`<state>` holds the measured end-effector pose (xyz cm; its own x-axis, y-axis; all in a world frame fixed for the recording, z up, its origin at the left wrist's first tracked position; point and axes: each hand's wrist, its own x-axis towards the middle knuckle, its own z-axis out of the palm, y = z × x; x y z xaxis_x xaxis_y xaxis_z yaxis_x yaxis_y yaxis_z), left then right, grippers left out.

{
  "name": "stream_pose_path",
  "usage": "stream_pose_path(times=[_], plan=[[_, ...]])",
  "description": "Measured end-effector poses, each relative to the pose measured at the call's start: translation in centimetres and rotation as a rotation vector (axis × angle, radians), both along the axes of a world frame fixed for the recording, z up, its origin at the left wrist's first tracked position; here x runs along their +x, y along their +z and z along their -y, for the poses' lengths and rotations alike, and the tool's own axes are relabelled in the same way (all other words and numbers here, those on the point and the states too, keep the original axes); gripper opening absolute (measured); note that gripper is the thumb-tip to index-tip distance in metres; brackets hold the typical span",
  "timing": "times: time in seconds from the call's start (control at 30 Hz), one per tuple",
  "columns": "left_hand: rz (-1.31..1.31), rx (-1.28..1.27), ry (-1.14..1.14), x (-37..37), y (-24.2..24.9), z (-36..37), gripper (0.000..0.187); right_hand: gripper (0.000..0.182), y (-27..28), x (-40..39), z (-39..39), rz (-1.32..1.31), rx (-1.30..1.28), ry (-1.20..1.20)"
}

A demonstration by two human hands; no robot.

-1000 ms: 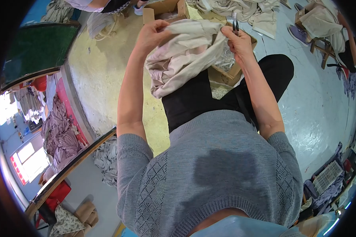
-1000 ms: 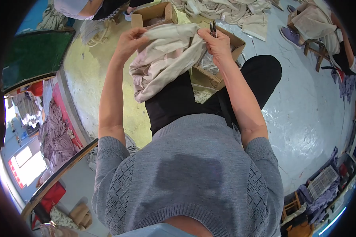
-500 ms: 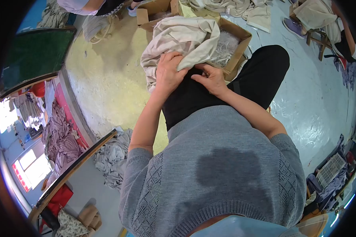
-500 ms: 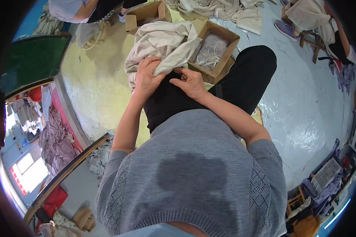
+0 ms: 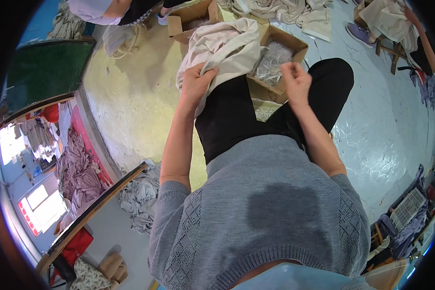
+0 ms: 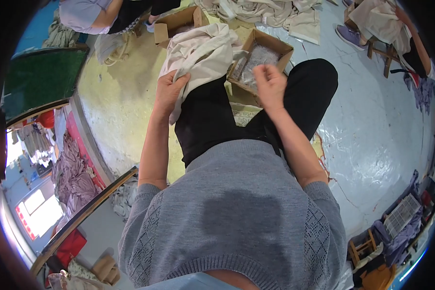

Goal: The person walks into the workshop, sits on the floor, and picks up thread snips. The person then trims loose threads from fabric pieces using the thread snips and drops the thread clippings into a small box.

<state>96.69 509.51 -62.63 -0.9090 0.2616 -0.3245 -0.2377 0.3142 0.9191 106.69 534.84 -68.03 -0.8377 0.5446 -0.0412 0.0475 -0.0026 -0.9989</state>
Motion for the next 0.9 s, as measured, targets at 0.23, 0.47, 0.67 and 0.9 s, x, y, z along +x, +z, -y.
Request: stream_pose_path(times=[0.23, 0.47, 0.67, 0.9], plan=[[0.153, 0.213, 0.012, -1.0, 1.2, 0.3, 0.021, 0.029, 0.6, -5.9, -6.9, 0.378, 0.783, 0.056], [0.334, 0.214, -0.091, -0.9, 3.8, 1.5, 0.031, 0.027, 6.5, -6.3, -2.0, -0.049, -0.068, 0.304], [0.123, 0.276, -0.157, 1.7, 6.1, -0.1, 0.030, 0.019, 9.0, -3.6, 2.2, -0.052, -0.238, 0.338], [-0.664, -0.179, -0.346, 8.5, 4.5, -6.5, 0.029, 0.025, 7.3, 0.4, 4.5, 0.077, -0.314, 0.212]])
